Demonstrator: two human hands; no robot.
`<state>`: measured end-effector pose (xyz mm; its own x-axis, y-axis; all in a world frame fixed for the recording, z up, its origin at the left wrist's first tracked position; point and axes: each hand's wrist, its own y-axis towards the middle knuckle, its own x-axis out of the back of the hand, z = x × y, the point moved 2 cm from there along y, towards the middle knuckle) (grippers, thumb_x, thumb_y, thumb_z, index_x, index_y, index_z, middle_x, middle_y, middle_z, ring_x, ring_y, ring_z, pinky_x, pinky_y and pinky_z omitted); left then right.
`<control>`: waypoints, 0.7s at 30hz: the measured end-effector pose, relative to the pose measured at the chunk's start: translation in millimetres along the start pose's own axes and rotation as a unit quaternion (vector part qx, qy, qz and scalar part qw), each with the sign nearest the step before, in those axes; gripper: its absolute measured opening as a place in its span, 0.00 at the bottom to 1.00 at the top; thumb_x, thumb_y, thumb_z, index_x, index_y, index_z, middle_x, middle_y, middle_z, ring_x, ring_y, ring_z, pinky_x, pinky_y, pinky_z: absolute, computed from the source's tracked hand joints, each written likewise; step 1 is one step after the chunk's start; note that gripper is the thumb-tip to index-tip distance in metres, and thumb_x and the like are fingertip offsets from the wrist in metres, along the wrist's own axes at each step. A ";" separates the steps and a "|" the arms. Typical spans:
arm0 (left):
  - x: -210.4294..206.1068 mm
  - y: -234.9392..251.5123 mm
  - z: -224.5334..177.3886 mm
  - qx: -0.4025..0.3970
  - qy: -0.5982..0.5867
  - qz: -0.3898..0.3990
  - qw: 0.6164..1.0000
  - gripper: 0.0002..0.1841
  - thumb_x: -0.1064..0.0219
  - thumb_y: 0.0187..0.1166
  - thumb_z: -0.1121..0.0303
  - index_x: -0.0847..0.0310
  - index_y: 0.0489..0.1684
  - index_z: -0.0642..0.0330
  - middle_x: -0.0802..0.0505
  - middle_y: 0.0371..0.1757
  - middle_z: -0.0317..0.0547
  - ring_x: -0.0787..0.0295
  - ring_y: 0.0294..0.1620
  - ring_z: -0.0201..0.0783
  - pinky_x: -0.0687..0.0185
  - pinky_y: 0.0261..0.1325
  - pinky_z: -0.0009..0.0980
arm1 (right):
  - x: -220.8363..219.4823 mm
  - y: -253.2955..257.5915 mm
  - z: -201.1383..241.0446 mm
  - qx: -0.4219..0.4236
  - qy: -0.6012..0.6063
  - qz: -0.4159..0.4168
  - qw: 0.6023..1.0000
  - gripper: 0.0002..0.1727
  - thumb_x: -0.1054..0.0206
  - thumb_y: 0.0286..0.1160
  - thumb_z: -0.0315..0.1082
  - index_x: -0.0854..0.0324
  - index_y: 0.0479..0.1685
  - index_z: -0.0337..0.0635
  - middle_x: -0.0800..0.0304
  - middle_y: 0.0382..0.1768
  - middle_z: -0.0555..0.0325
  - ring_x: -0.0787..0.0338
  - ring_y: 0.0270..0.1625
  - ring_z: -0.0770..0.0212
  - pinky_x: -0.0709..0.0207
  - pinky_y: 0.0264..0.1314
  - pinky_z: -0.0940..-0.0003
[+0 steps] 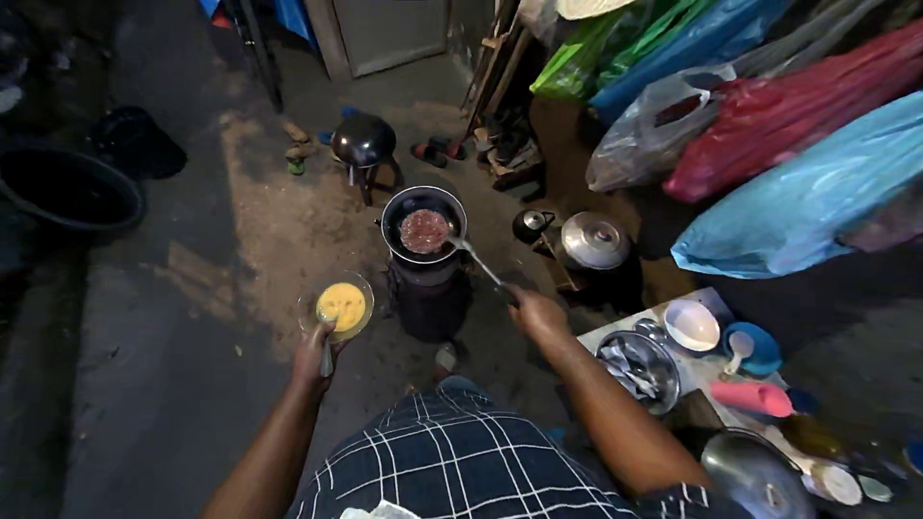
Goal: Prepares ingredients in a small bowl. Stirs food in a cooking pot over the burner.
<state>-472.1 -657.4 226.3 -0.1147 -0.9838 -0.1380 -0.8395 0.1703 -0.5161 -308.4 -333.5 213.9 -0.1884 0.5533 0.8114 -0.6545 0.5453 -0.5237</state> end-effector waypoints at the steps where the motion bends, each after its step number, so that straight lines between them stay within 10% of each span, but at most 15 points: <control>1: 1.9 6.4 -4.2 0.001 0.001 -0.001 1.000 0.29 0.52 0.86 0.77 0.53 0.88 0.62 0.21 0.68 0.59 0.11 0.56 0.42 0.09 0.52 0.35 | -0.7 15.0 19.7 0.006 -0.022 0.023 0.999 0.29 0.39 0.87 0.34 0.29 0.88 0.56 0.15 0.70 0.36 0.14 0.71 0.32 0.24 0.70 0.30; 8: 9.6 56.2 -24.5 0.010 0.006 -0.037 0.999 0.25 0.50 0.86 0.76 0.46 0.84 0.66 0.18 0.63 0.57 0.10 0.51 0.40 0.09 0.49 0.33 | -37.5 118.6 104.6 0.029 -0.095 0.111 0.989 0.23 0.45 0.88 0.29 0.25 0.80 0.39 0.16 0.69 0.31 0.15 0.71 0.30 0.23 0.69 0.31; 12: 4.1 80.9 -37.3 0.014 0.007 -0.039 0.999 0.24 0.50 0.87 0.75 0.43 0.81 0.67 0.16 0.59 0.55 0.10 0.49 0.38 0.10 0.48 0.31 | -24.0 165.4 113.0 0.003 -0.076 0.080 0.994 0.25 0.45 0.89 0.31 0.29 0.85 0.45 0.15 0.69 0.33 0.14 0.69 0.30 0.21 0.66 0.31; 21: -20.3 135.3 -57.0 0.013 0.026 0.007 1.000 0.26 0.49 0.86 0.76 0.45 0.84 0.66 0.16 0.61 0.53 0.10 0.51 0.36 0.10 0.50 0.30 | 40.3 125.6 117.1 -0.033 -0.171 0.157 0.972 0.20 0.47 0.89 0.27 0.21 0.75 0.37 0.16 0.70 0.32 0.15 0.71 0.31 0.22 0.66 0.32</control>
<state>-613.6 -617.6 207.5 -0.1548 -0.9827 -0.1016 -0.8237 0.1851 -0.5360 -484.0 -316.5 211.2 -0.6105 0.4640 0.6419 -0.4798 0.4281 -0.7658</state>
